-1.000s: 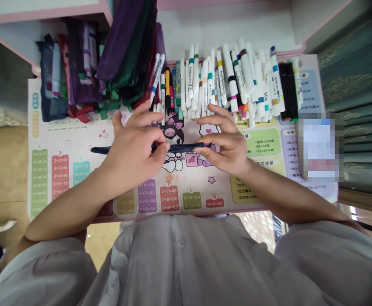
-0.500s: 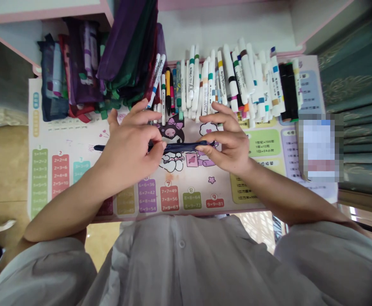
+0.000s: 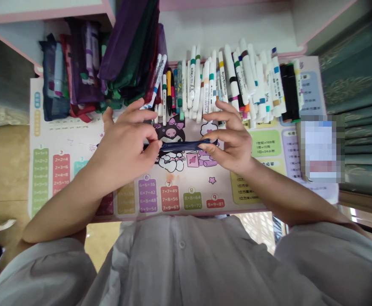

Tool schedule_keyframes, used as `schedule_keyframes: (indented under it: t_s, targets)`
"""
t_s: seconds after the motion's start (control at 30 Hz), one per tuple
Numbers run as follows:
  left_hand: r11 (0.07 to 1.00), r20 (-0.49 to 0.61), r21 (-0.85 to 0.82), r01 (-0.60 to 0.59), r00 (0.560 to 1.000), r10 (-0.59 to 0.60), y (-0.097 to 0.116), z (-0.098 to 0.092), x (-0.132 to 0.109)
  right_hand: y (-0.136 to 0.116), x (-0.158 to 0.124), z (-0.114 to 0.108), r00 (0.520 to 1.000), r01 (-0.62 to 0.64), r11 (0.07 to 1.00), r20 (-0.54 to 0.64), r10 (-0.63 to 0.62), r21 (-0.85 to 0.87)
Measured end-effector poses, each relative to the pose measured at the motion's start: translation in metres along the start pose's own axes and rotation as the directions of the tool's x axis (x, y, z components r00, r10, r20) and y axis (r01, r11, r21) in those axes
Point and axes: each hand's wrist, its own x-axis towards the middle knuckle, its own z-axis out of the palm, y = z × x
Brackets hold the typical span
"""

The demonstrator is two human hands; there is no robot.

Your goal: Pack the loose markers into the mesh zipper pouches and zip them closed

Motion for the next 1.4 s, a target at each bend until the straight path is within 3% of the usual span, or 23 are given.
schedule_keyframes:
  t_s: [0.53,1.4]
  targets:
    - [1.000,0.021,0.010,-0.005,1.000,0.005,-0.009,-0.005,0.001,-0.001,0.001,-0.001,0.997,0.066,0.997,-0.038,-0.065,0.045]
    - [1.000,0.053,0.005,-0.029,0.998,0.029,-0.027,-0.020,0.002,0.001,0.002,-0.006,1.000,0.004,1.000,-0.001,-0.004,0.010]
